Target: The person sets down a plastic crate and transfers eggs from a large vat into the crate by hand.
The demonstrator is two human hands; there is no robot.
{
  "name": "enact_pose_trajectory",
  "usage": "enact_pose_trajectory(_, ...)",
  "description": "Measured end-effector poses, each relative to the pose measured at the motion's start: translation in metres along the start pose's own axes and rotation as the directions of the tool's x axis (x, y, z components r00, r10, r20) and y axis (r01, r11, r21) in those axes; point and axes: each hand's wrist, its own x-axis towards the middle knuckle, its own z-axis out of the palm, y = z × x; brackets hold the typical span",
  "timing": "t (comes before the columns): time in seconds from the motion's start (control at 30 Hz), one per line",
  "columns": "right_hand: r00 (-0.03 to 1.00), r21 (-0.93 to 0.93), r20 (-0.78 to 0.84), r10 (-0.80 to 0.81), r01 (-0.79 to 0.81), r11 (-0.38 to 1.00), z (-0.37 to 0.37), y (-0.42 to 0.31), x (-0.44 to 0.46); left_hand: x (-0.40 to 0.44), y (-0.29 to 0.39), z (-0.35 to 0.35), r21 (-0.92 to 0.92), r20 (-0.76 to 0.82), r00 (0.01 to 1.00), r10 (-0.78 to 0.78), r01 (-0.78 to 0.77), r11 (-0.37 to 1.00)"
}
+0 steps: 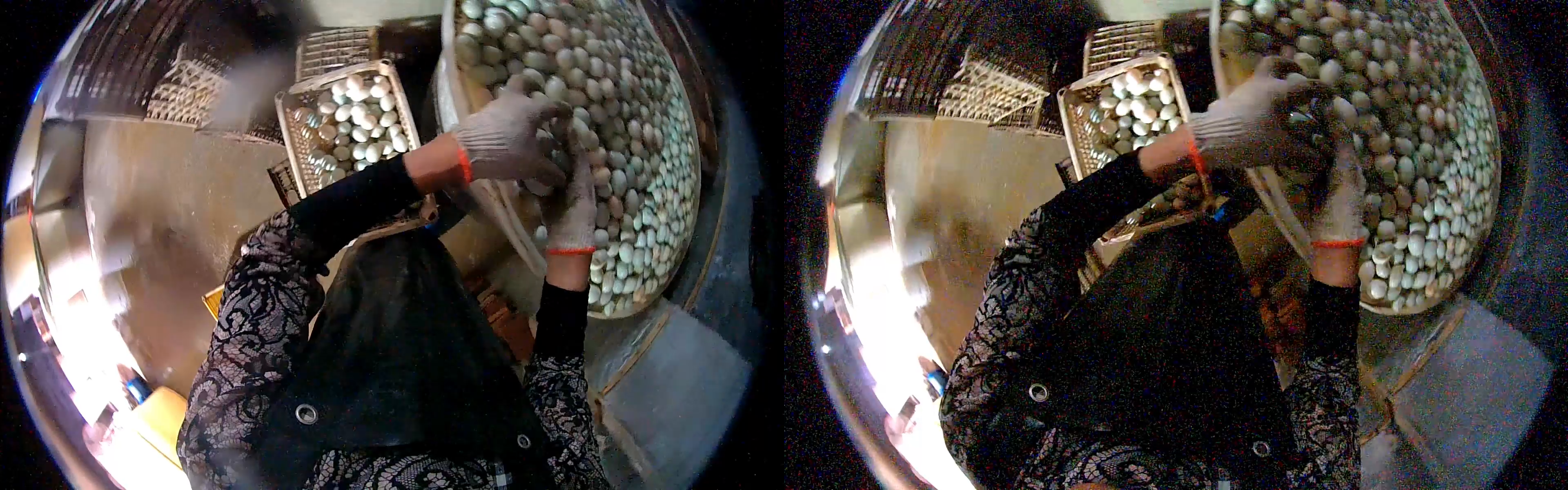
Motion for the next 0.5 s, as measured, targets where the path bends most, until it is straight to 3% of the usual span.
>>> enact_pose_trajectory(0.03, 1.0, -0.057, 0.021, 0.019, -0.018, 0.998, 0.001, 0.014, 0.014, -0.004, -0.008, -0.019, -0.144, 0.149, 0.977, -0.153, 0.175, 0.974)
enact_pose_trajectory(0.07, 0.993, -0.049, 0.114, 0.015, -0.01, 0.999, 0.028, 0.013, 0.009, -0.016, -0.015, -0.035, -0.145, 0.13, 0.977, -0.168, 0.187, 0.972)
enact_pose_trajectory(0.13, 0.975, -0.052, 0.223, 0.024, -0.013, 0.999, 0.071, 0.028, 0.013, -0.046, -0.033, -0.064, 0.011, -0.131, 0.974, -0.182, 0.185, 0.983)
enact_pose_trajectory(0.2, 0.881, -0.086, 0.429, 0.2, -0.18, 0.98, 0.102, 0.077, 0.05, -0.075, -0.055, -0.092, 0.135, -0.165, 0.932, -0.321, 0.344, 0.929)
enact_pose_trajectory(0.3, 0.802, -0.134, 0.479, 0.357, -0.335, 0.933, 0.188, 0.098, 0.04, -0.126, -0.116, -0.109, -0.123, -0.298, 0.833, -0.466, 0.45, 0.884)
enact_pose_trajectory(0.33, 0.803, -0.124, 0.508, 0.311, -0.289, 0.949, 0.202, 0.135, 0.058, -0.142, -0.133, -0.113, -0.15, -0.32, 0.801, -0.506, 0.484, 0.862)
enact_pose_trajectory(0.37, 0.75, -0.102, 0.568, 0.339, -0.345, 0.933, 0.211, 0.169, 0.074, -0.157, -0.15, -0.117, -0.18, -0.342, 0.766, -0.544, 0.515, 0.838)
enact_pose_trajectory(0.4, 0.694, -0.086, 0.62, 0.366, -0.404, 0.911, 0.224, 0.186, 0.079, -0.166, -0.168, -0.123, -0.186, -0.354, 0.723, -0.593, 0.567, 0.802)
enact_pose_trajectory(0.43, 0.653, -0.142, 0.625, 0.429, -0.445, 0.884, 0.231, 0.199, 0.084, -0.175, -0.184, -0.129, -0.021, -0.349, 0.716, -0.604, 0.639, 0.769)
enact_pose_trajectory(0.47, 0.612, -0.192, 0.626, 0.484, -0.48, 0.856, 0.244, 0.203, 0.086, -0.195, -0.224, -0.118, -0.355, -0.344, 0.668, -0.66, 0.558, 0.75)
enact_pose_trajectory(0.5, 0.616, -0.228, 0.617, 0.49, -0.456, 0.86, 0.248, 0.23, 0.099, -0.196, -0.224, -0.126, -0.296, -0.343, 0.632, -0.695, 0.63, 0.718)
